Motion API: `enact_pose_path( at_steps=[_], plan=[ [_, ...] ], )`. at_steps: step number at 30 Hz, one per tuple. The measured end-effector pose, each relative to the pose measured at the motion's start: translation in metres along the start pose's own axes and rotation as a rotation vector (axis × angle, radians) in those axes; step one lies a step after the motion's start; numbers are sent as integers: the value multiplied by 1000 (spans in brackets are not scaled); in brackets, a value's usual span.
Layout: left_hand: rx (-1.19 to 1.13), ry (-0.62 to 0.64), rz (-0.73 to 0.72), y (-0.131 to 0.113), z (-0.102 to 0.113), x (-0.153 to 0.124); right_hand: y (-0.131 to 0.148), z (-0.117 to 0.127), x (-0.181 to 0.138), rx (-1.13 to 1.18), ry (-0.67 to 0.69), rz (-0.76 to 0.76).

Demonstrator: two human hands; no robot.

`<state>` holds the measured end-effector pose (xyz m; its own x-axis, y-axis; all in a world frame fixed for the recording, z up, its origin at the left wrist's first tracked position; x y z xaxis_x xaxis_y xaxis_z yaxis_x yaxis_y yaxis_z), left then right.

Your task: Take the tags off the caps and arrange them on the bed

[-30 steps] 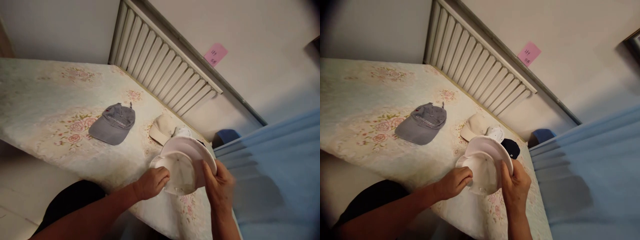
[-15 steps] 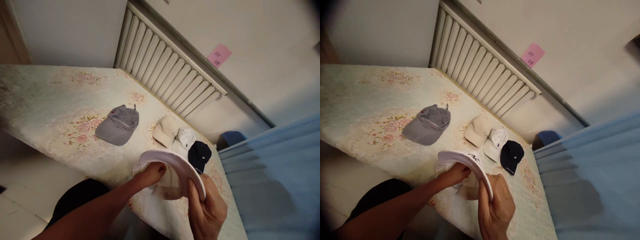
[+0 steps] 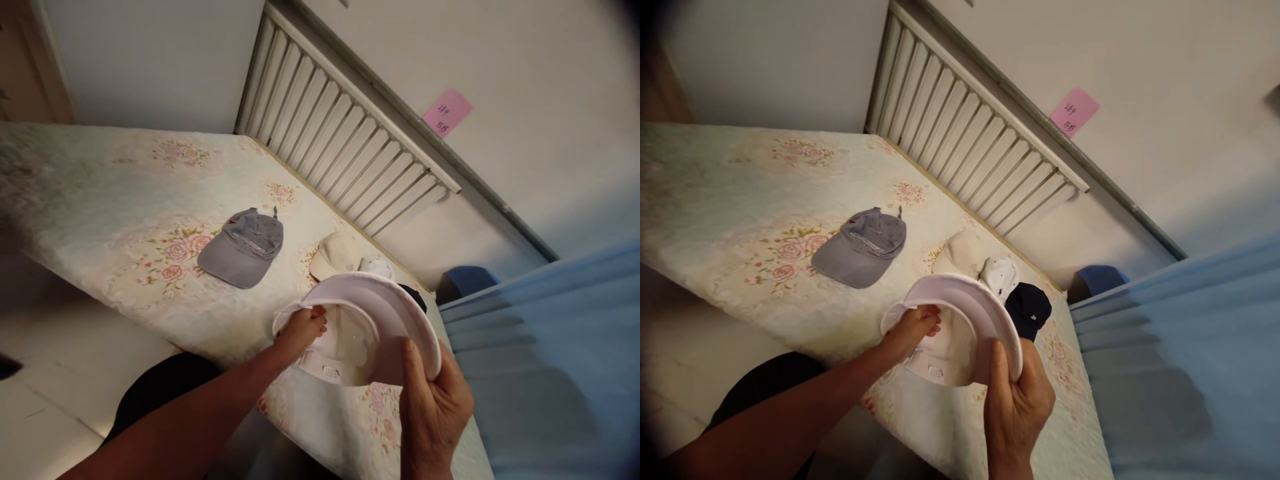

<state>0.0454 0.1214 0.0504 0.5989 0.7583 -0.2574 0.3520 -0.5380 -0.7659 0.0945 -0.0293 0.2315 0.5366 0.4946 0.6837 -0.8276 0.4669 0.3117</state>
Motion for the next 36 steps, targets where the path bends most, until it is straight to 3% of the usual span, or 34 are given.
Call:
enact_pose_path(
  at_steps=[7,15,17,23,30,36],
  plan=[
    [-52,93,-35,5,-1,6,-14,-6,-3,14,16,-116],
    [-34,-58,-59,6,8,10,-17,-10,-3,3,21,-166],
    [-68,15,-56,1,2,4,-17,-10,-4,2,6,-180],
    [-90,394,48,0,-18,-11,-10,-14,-10,55,2,-203],
    [-26,275,96,2,-13,-11,-6,-17,-14,78,9,-175],
    [-231,466,72,-5,-21,-14,-8,-20,-16,102,20,-230]
  ],
)
Point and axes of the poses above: each hand's wrist, its own x-axis towards the middle knuckle, its own z-axis out of the back of the hand, y = z × x, the point moved 4 cm from there along x, towards the middle knuckle, and after that the axes turned 15 degrees about -x, right-handed, at the moved point
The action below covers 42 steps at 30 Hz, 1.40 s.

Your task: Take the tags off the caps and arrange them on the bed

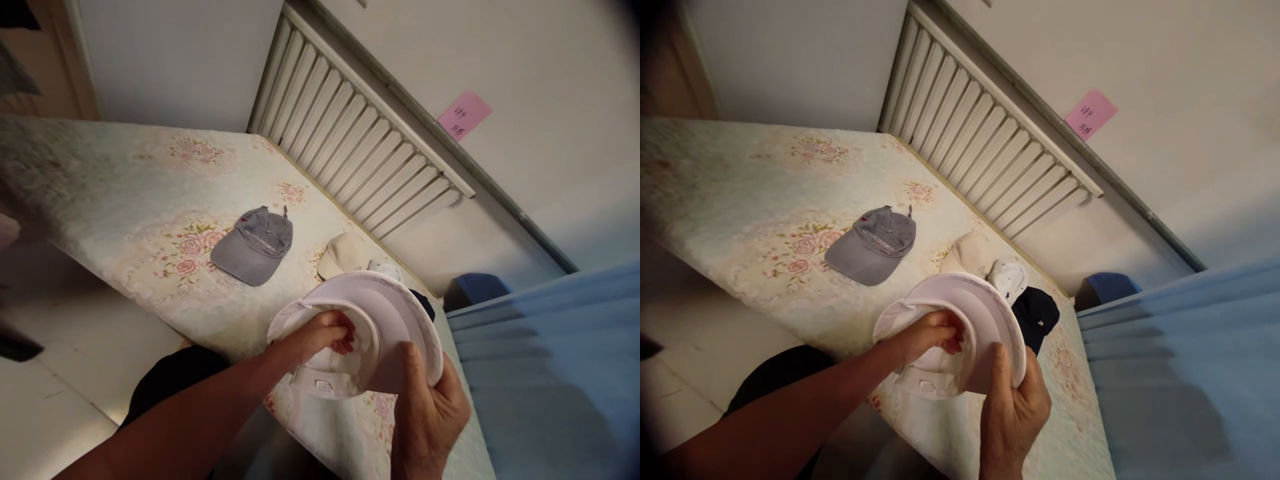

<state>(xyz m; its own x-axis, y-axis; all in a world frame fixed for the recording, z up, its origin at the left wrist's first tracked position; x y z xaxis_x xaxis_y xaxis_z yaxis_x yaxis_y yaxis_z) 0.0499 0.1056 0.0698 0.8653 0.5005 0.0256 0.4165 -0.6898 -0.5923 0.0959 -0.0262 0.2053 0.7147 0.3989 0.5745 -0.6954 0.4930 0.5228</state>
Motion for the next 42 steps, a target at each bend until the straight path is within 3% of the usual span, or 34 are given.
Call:
enact_pose_path(
  at_steps=[5,12,20,23,30,35,42],
  plan=[
    [56,-30,17,5,6,3,2,-1,1,-13,17,4],
    [-73,168,-90,-6,-7,-1,-3,-8,-3,-14,57,0],
    [-83,97,-142,-5,4,3,-4,-9,-4,-8,38,-36],
    [-97,117,-127,-7,1,2,-7,-9,-2,-15,44,-47],
    [-107,292,-21,-11,-19,-13,-12,-12,-7,24,72,-92],
    [65,284,74,-7,-20,-15,-15,-12,-3,19,25,-99],
    [-150,266,12,-10,-19,-13,-18,-13,-4,19,-4,-118]
  ],
)
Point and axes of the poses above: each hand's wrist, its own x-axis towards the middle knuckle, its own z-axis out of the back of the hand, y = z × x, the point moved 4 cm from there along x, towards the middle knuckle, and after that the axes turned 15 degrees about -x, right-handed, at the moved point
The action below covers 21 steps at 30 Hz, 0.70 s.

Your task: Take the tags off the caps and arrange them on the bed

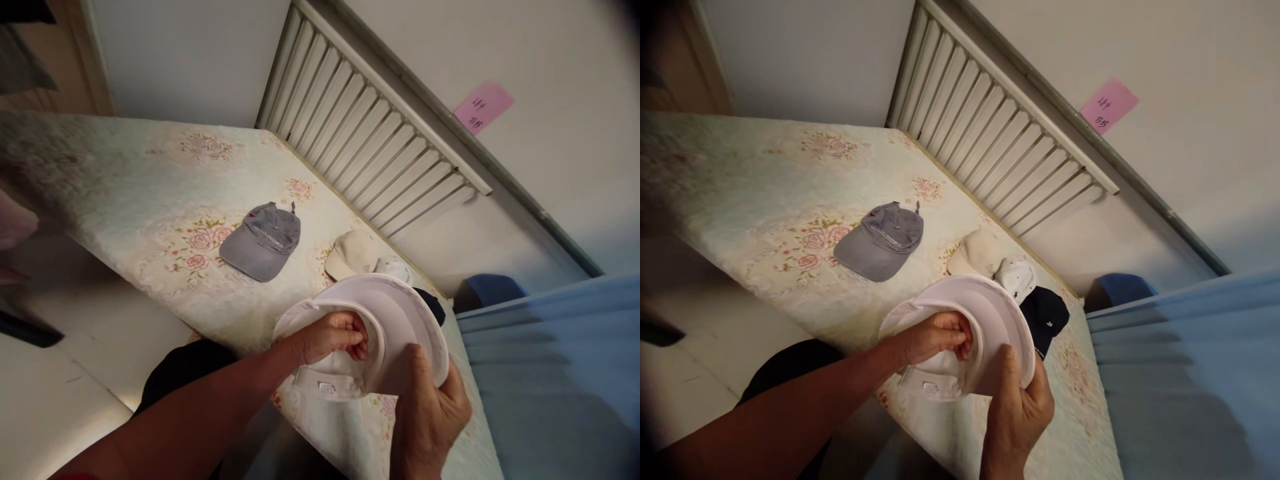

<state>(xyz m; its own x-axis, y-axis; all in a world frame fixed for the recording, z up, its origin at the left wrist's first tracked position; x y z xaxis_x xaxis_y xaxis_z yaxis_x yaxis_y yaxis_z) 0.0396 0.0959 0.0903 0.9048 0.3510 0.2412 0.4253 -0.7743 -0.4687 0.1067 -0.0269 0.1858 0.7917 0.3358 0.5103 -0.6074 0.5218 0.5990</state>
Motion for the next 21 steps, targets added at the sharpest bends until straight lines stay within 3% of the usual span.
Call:
enact_pose_path(
  at_steps=[7,14,18,21],
  plan=[
    [152,38,124,15,-5,-3,4,-7,-5,22,14,51],
    [169,-23,67,9,-5,-3,-3,-7,3,-17,9,46],
    [235,28,125,16,-10,-10,8,-2,4,-49,27,77],
    [333,1,161,23,-8,-17,10,6,8,-67,44,62]
  ],
)
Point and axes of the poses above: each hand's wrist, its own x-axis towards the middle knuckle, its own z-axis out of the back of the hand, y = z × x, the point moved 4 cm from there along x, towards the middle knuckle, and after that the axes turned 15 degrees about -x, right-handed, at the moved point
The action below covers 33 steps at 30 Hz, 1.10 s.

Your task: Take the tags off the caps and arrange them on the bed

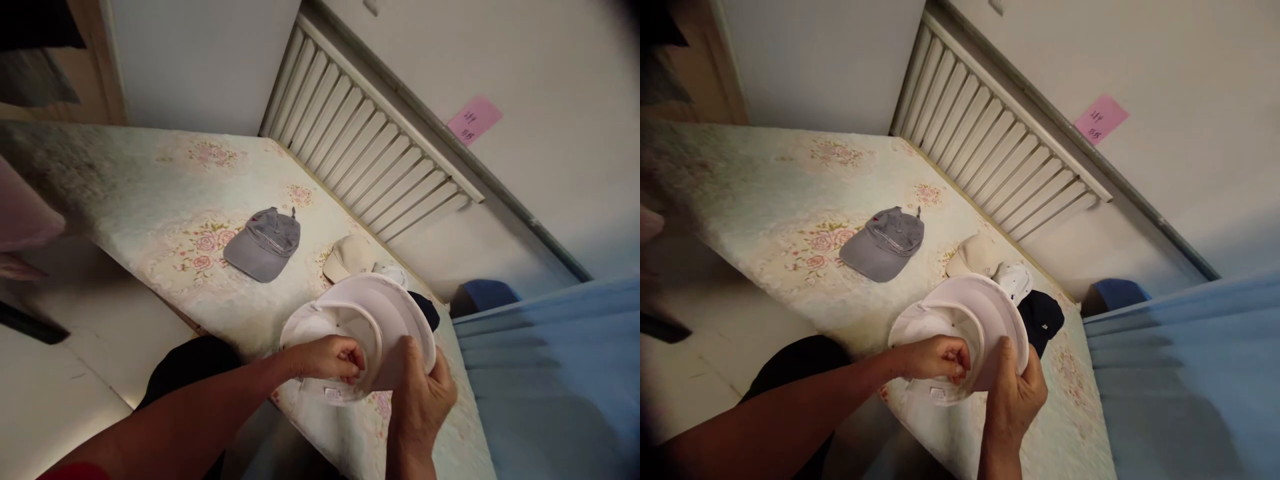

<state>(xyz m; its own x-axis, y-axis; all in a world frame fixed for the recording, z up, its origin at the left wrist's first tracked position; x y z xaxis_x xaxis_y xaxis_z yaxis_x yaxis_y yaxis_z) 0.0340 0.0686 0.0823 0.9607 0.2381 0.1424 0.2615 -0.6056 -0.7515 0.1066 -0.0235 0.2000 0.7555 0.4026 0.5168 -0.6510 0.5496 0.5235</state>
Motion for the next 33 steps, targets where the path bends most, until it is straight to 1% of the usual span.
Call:
enact_pose_path(
  at_steps=[3,4,6,9,12,14,16,18,20,21,24,25,27,30,33],
  plan=[
    [66,-86,-15,3,2,-3,-5,10,4,20,26,-15],
    [78,-120,-40,2,2,-4,-7,14,5,30,30,-19],
    [114,-187,-129,-4,0,-4,-10,24,5,46,30,-31],
    [215,-301,-306,-17,-6,-4,-12,39,2,72,40,-45],
    [260,-422,-410,-24,-14,-6,-15,55,-3,92,53,-71],
    [237,-511,-410,-22,-18,-7,-19,65,-7,112,57,-96],
    [199,-607,-373,-16,-22,-8,-25,74,-10,133,58,-125],
    [162,-673,-335,-8,-29,-10,-32,81,-13,159,59,-164],
    [133,-665,-312,-2,-42,-11,-40,87,-15,190,68,-202],
    [117,-627,-298,0,-51,-11,-43,89,-16,207,75,-218],
    [45,-453,-254,1,-83,-10,-51,93,-21,248,106,-230],
    [25,-411,-256,-1,-92,-10,-54,93,-23,259,125,-226],
    [-4,-375,-288,-6,-104,-9,-58,93,-27,278,160,-213],
    [-34,-412,-326,-8,-107,-7,-65,94,-31,292,164,-217],
    [-15,-501,-277,1,-101,-6,-70,97,-32,308,134,-234]
  ],
)
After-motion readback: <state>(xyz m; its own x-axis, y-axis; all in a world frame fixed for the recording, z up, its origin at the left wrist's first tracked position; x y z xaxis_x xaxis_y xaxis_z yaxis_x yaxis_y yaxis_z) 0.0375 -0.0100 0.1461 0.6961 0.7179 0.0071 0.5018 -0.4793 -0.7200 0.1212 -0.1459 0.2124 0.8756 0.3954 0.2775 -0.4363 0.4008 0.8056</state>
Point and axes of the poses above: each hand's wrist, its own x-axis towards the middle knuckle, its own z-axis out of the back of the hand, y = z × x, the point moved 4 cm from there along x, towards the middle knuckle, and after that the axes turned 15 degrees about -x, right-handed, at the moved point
